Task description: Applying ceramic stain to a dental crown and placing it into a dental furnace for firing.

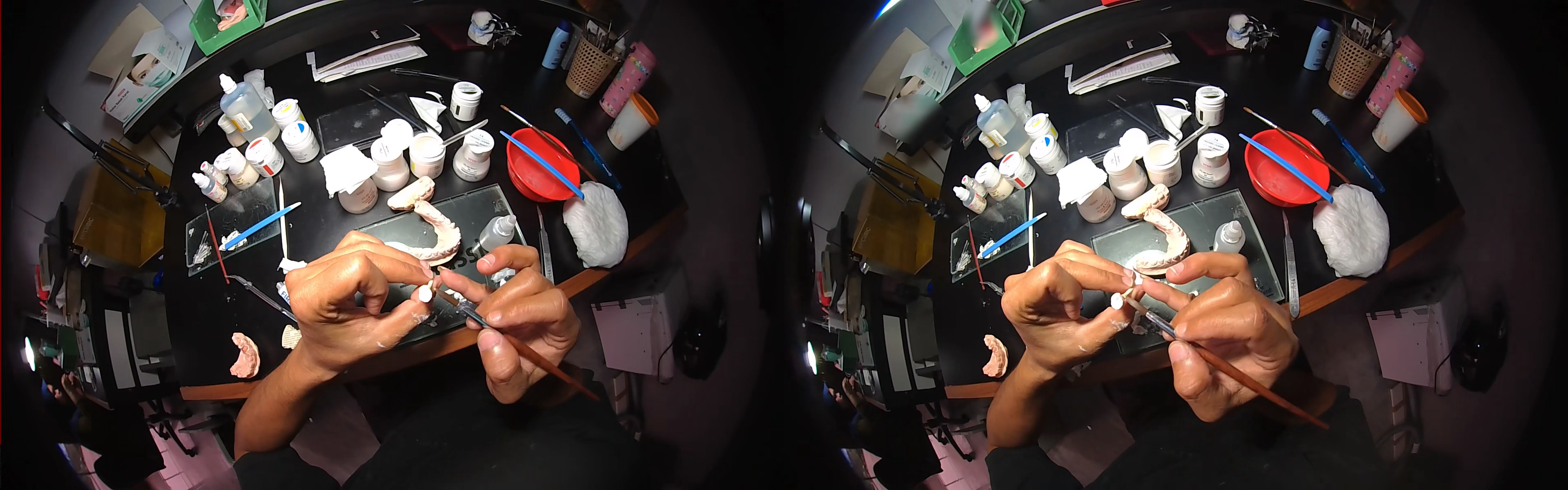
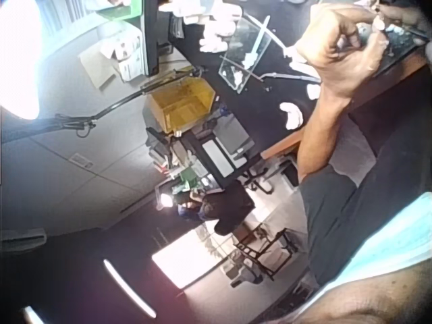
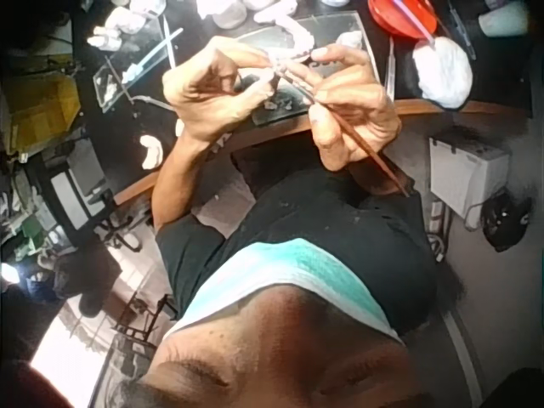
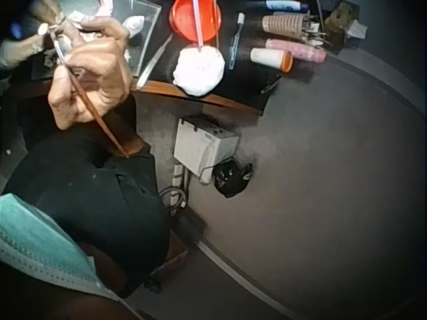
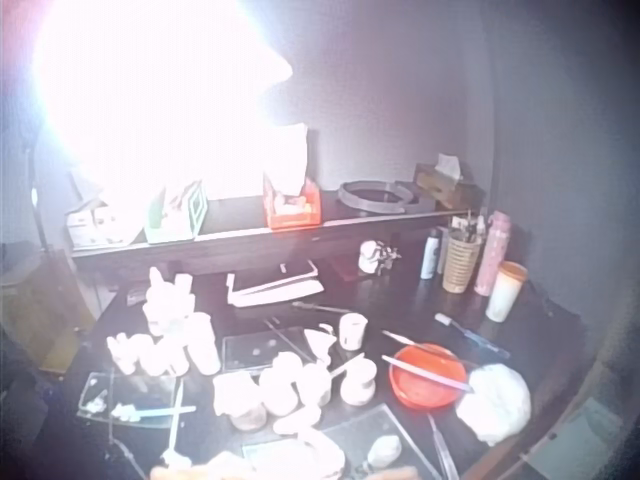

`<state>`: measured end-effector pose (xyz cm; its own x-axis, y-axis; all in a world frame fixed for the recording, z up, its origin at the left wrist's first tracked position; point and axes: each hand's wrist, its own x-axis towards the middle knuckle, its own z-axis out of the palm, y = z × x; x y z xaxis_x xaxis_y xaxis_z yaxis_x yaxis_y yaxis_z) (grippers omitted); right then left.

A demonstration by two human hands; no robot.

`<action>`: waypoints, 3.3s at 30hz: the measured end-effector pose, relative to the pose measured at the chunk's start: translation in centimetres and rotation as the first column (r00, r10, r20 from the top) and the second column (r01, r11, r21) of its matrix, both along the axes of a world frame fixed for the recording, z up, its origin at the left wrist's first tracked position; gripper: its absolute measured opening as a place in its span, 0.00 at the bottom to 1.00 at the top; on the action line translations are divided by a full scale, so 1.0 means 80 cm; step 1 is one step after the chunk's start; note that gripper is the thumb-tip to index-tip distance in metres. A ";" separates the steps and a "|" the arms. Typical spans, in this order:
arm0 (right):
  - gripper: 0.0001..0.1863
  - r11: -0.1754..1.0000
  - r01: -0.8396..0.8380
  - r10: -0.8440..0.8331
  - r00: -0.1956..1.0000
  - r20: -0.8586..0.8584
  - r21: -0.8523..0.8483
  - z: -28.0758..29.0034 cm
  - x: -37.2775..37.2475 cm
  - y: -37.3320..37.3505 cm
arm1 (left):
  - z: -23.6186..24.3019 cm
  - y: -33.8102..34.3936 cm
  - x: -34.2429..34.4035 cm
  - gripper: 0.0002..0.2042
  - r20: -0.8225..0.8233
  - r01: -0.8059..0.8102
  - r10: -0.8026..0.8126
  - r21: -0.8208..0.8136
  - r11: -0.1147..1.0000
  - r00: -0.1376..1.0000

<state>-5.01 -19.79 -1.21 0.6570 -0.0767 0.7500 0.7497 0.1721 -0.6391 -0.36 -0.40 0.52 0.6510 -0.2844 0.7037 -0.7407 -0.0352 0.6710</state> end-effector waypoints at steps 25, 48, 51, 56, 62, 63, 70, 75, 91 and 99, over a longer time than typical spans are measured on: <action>0.13 0.926 0.183 -0.124 0.973 0.193 -0.331 0.013 -0.007 -0.006 | -0.001 -0.002 0.000 0.23 0.035 -0.038 0.038 0.013 0.999 0.999; 0.15 0.947 0.203 -0.156 0.968 0.195 -0.248 0.012 -0.004 0.000 | 0.001 -0.001 -0.001 0.23 0.027 -0.039 0.039 -0.012 0.999 0.999; 0.14 0.947 0.206 -0.161 0.968 0.194 -0.245 0.013 -0.004 0.000 | 0.001 -0.001 -0.001 0.23 0.033 -0.038 0.038 -0.009 0.999 0.999; 0.12 0.932 0.198 -0.145 0.971 0.191 -0.302 0.013 -0.004 -0.002 | 0.001 -0.002 0.000 0.24 0.039 -0.040 0.040 -0.006 0.999 0.998; 0.14 0.943 0.216 -0.167 0.965 0.203 -0.252 0.011 -0.004 0.001 | 0.000 0.000 -0.004 0.24 0.015 -0.008 0.008 0.009 1.000 1.000; 0.14 0.945 0.229 -0.184 0.963 0.199 -0.234 0.012 -0.004 0.001 | -0.002 -0.003 -0.006 0.24 -0.139 0.018 -0.034 -0.117 0.993 0.990; 0.15 0.900 0.252 -0.176 0.957 0.230 -0.356 0.018 -0.012 0.000 | -0.002 -0.002 -0.003 0.24 -0.395 0.039 -0.171 -0.321 0.946 0.902; 0.12 0.951 0.198 -0.154 0.970 0.190 -0.237 0.020 -0.011 0.000 | -0.001 -0.002 -0.004 0.24 -0.414 0.038 -0.170 -0.309 0.950 0.894; 0.09 0.977 0.128 -0.102 0.983 0.152 -0.169 0.009 0.013 0.009 | -0.002 0.001 -0.002 0.23 -0.361 0.090 -0.201 -0.301 0.949 0.911; 0.13 0.960 0.159 -0.109 0.970 0.216 -0.229 0.011 0.012 0.006 | -0.003 0.002 0.000 0.23 -0.352 0.122 -0.222 -0.284 0.951 0.909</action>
